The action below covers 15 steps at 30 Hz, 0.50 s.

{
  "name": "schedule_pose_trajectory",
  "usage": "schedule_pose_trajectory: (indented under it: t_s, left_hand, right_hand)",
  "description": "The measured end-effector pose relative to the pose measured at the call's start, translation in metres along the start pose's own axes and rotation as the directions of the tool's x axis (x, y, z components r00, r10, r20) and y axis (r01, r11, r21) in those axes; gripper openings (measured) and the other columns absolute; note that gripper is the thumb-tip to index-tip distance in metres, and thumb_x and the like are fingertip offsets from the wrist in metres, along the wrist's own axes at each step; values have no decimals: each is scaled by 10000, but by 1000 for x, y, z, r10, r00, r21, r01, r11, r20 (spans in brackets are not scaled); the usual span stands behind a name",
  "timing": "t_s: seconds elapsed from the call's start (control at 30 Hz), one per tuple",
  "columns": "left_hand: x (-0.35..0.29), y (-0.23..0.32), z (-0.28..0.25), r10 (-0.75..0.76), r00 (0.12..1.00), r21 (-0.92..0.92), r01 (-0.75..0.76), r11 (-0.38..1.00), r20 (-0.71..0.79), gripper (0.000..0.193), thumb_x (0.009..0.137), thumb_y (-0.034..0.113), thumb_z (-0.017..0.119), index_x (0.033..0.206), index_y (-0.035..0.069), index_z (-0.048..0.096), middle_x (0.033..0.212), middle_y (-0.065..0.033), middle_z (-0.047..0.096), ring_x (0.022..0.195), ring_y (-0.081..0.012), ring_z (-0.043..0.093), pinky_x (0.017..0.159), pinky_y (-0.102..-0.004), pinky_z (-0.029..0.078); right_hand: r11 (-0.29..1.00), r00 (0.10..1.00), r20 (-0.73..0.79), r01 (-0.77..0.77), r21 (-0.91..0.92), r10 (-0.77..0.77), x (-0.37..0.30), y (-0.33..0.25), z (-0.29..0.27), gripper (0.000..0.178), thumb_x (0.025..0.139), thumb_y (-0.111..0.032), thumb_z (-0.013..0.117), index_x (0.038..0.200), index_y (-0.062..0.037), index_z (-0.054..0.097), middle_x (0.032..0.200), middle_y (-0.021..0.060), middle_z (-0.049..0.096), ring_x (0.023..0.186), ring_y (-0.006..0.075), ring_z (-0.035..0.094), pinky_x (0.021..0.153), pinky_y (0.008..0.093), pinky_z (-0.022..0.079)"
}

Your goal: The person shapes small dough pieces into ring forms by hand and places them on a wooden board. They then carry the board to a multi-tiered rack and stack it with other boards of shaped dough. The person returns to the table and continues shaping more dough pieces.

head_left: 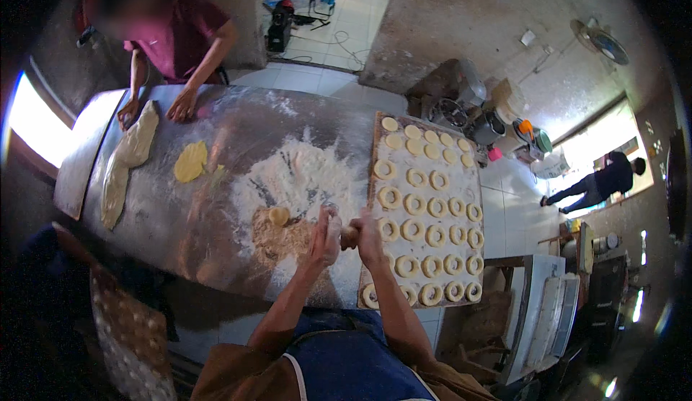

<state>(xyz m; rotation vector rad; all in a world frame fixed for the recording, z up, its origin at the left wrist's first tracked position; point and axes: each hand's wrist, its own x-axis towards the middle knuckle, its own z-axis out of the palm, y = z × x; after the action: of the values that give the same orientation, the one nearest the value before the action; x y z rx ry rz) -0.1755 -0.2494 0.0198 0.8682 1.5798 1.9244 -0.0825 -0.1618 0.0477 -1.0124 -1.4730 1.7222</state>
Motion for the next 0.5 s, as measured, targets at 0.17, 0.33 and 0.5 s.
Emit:
schedule_pose_trajectory:
  t_s: [0.17,0.33,0.5]
  left_hand:
    - [-3,-33,39,-110,968,-752,243,613,224,265,977,234,409,994,-20,485,783,-81,544,777,-213,553,669,-367,454]
    - [1,-33,82,22,1000,57,-21,998,-11,298,1000,329,385,929,61,493,759,-49,525,728,-169,538,630,-352,446]
    - [11,-10,137,-569,822,-677,433,595,26,391,1001,367,390,1145,32,532,809,-58,579,653,-194,546,570,-344,448]
  right_hand:
    - [960,986,-45,-165,-228,159,0,-17,-19,602,963,-437,461,645,46,631,508,164,520,547,283,559,582,404,440]
    - [799,989,15,-108,-591,144,1,-27,-55,498,982,-420,432,769,14,553,559,35,463,538,128,404,508,321,354]
    - [991,989,-58,132,-25,-133,4,-32,-98,518,1001,-349,432,625,-3,516,570,36,511,571,109,452,523,337,370]
